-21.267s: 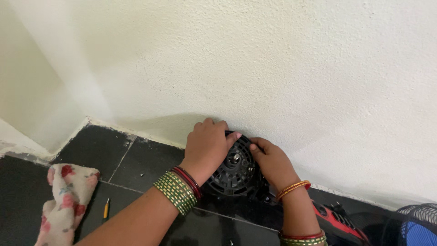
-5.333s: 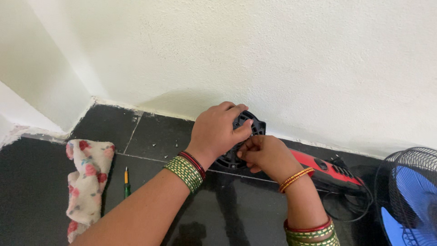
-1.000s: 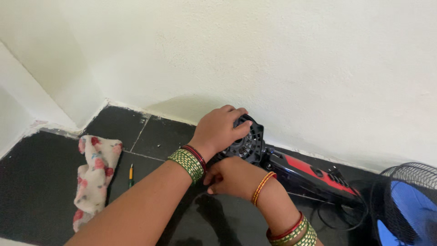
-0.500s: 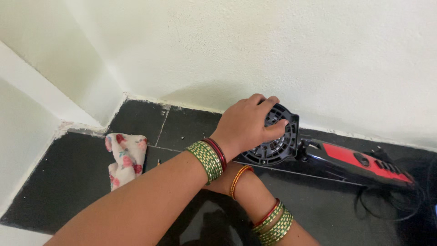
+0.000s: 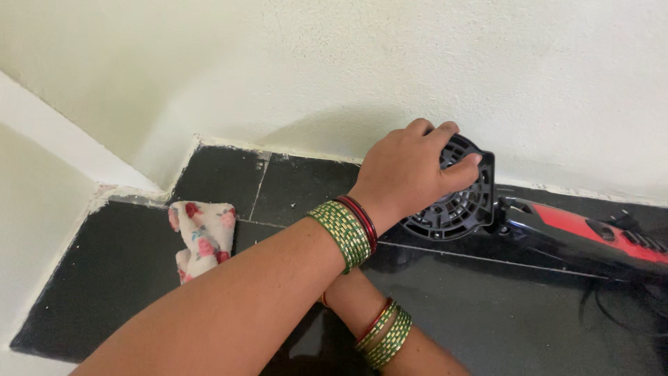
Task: The person assembles a small electric fan by attaching the front grille to the fan housing using a screwdriver. They align the grille, insert screws, and tighten them to secure the component.
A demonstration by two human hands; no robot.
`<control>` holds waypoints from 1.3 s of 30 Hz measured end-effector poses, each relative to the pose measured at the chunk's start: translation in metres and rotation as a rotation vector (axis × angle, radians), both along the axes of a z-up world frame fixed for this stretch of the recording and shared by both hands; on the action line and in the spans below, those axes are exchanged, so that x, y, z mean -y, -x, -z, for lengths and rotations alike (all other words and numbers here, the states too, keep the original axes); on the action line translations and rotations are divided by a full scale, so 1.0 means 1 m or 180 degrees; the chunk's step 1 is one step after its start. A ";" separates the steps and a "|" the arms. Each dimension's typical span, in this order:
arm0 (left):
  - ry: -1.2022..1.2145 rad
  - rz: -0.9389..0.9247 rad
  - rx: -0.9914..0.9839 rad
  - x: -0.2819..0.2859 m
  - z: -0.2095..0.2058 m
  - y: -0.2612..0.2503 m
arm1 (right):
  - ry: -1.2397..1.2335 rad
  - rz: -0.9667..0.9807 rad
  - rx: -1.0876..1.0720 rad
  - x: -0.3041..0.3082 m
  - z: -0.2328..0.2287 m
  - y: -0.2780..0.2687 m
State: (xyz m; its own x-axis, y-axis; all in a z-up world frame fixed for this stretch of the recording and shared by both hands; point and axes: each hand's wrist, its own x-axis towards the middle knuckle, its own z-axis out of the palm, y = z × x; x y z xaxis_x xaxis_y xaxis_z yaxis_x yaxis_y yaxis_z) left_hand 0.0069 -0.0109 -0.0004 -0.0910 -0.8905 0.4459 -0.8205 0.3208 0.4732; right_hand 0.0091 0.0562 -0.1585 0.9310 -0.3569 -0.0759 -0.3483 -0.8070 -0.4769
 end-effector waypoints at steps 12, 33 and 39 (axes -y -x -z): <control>0.0028 -0.0003 0.0075 0.005 0.000 -0.001 | 0.0014 0.0035 -0.0026 0.002 0.004 -0.009; 0.0166 -0.0124 -0.0171 -0.006 -0.003 -0.003 | -0.0162 0.0178 -0.0841 0.029 -0.094 0.082; 0.0187 -0.0182 -0.0212 -0.008 -0.004 -0.002 | -0.0064 0.0242 -0.0585 0.033 -0.119 0.098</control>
State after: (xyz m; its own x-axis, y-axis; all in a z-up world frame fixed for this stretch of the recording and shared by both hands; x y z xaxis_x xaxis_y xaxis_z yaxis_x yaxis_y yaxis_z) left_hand 0.0090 -0.0027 0.0035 -0.0091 -0.8655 0.5008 -0.8056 0.3031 0.5091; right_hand -0.0890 0.0235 -0.0399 0.8713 -0.4223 -0.2501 -0.4905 -0.7660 -0.4155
